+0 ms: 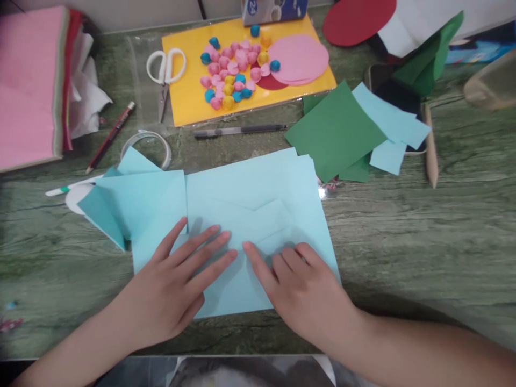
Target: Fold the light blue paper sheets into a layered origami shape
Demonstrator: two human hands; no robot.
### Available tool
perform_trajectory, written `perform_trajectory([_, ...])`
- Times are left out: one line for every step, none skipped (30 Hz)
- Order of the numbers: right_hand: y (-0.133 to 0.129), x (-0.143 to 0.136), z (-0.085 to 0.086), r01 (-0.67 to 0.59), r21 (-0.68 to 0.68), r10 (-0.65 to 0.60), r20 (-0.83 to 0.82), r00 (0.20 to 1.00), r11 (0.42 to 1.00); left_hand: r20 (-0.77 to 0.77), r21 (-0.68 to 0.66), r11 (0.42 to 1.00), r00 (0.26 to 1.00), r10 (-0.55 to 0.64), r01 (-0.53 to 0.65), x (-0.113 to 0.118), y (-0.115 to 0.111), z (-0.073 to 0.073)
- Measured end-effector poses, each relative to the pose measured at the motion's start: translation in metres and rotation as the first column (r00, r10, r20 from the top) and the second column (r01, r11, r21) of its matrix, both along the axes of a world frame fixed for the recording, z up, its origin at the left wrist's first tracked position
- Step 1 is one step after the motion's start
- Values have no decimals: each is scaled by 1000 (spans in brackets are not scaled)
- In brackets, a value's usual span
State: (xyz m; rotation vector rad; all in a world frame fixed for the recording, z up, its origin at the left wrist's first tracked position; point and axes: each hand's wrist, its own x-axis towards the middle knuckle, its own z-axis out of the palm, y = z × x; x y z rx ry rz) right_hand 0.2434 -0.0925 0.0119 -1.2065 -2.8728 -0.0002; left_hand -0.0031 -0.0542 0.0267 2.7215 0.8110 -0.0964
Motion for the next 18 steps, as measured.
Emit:
perform_trajectory([0, 0, 0, 2, -1, -2, 3, 1000, 1000, -5, 9, 1000, 1000, 4, -4, 0, 0, 0])
perform_trajectory([-1, 0, 0, 5, -1, -5, 7, 1000, 1000, -7, 21, 1000, 1000, 7, -7, 1, -1, 0])
perform_trajectory([-1, 0, 0, 12, 2, -12, 15, 1000, 1000, -5, 35, 999, 1000, 10, -9, 2, -1, -1])
perform_trajectory([-2, 0, 1, 21, 10, -21, 22, 1000, 1000, -2, 52, 999, 1000, 11, -11, 2, -2, -1])
perform_trajectory([-3, 0, 2, 31, 22, -32, 31, 999, 999, 2, 69, 997, 1000, 13, -13, 3, -3, -1])
perform_trajectory([-3, 0, 3, 45, 32, -46, 43, 998, 998, 4, 86, 996, 1000, 18, -18, 4, -3, -1])
perform_trajectory([-4, 0, 5, 62, 42, -64, 55, 996, 997, 5, 98, 995, 1000, 25, -26, 5, -4, -2])
perform_trajectory([-4, 1, 6, 82, 52, -85, 68, 994, 995, 9, 108, 994, 999, 31, -32, 5, -4, -2])
perform_trajectory([-4, 2, 8, 102, 61, -106, 84, 991, 993, 16, 114, 993, 999, 37, -39, 6, -5, -3])
perform_trajectory([-4, 3, 10, 119, 70, -126, 102, 987, 990, 23, 118, 992, 999, 41, -44, 6, -5, -3])
perform_trajectory([-4, 4, 12, 134, 75, -142, 123, 982, 988, 30, 122, 991, 999, 44, -47, 6, -5, -3])
perform_trajectory([-4, 5, 13, 145, 78, -155, 141, 978, 986, 34, 125, 991, 998, 47, -51, 6, -5, -3])
perform_trajectory([-4, 6, 14, 151, 77, -162, 154, 975, 985, 34, 126, 991, 998, 48, -52, 7, -6, -3])
perform_trajectory([-4, 7, 16, 157, 72, -167, 163, 972, 985, 31, 128, 990, 998, 49, -53, 7, -6, -3])
perform_trajectory([-3, 8, 16, 160, 66, -169, 169, 971, 985, 28, 129, 990, 998, 51, -54, 7, -6, -3])
perform_trajectory([-3, 9, 17, 165, 63, -173, 169, 970, 984, 28, 132, 990, 998, 51, -54, 7, -5, -3])
perform_trajectory([-3, 11, 18, 171, 65, -180, 170, 969, 983, 31, 134, 989, 998, 52, -55, 7, -5, -3])
perform_trajectory([-2, 12, 18, 181, 73, -191, 173, 966, 981, 38, 136, 989, 998, 51, -55, 7, -5, -3])
